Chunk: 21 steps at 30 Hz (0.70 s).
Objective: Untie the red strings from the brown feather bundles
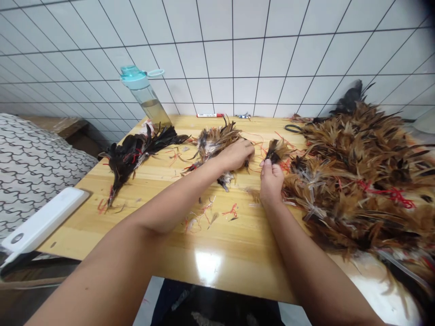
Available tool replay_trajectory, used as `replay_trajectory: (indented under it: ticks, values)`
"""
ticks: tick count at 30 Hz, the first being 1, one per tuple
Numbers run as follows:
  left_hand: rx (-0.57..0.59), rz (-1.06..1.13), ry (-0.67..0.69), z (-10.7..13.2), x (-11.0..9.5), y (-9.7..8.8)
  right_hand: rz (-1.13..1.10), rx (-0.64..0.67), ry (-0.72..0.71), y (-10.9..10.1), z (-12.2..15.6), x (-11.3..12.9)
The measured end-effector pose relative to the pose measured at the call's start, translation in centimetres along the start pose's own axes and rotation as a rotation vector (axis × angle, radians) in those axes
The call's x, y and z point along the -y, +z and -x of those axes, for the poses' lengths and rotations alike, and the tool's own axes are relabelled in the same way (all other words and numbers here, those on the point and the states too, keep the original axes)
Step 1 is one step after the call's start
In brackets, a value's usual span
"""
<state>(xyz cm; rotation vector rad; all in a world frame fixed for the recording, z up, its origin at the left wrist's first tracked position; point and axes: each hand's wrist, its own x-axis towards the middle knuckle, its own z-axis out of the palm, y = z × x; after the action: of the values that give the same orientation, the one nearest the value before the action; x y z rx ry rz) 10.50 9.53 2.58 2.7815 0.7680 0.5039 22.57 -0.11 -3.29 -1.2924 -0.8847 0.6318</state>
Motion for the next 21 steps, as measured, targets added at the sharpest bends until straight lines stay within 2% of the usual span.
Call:
replay_trajectory:
  ticks: [3,7,10,13,21]
  values:
    - [-0.152,0.171,-0.182,1.5,-0.6,-1.2,-0.001,-0.067,0.014,0.1,0.2,0.3]
    - [-0.312,0.751,-0.444,4.1,-1.9,-2.3,0.029,-0.045,0.007,0.3,0.4,0.7]
    - [-0.368,1.108,-0.536,5.7,-2.7,-2.4,0.032,-0.014,0.015,0.6,0.8,0.9]
    - [-0.399,1.192,-0.574,6.7,-3.4,-2.2,0.051,0.049,0.022,0.9,1.3,1.1]
    - [-0.497,1.19,-0.605,7.5,-5.2,-0.4,0.13,0.272,-0.024,1.5,2.5,1.2]
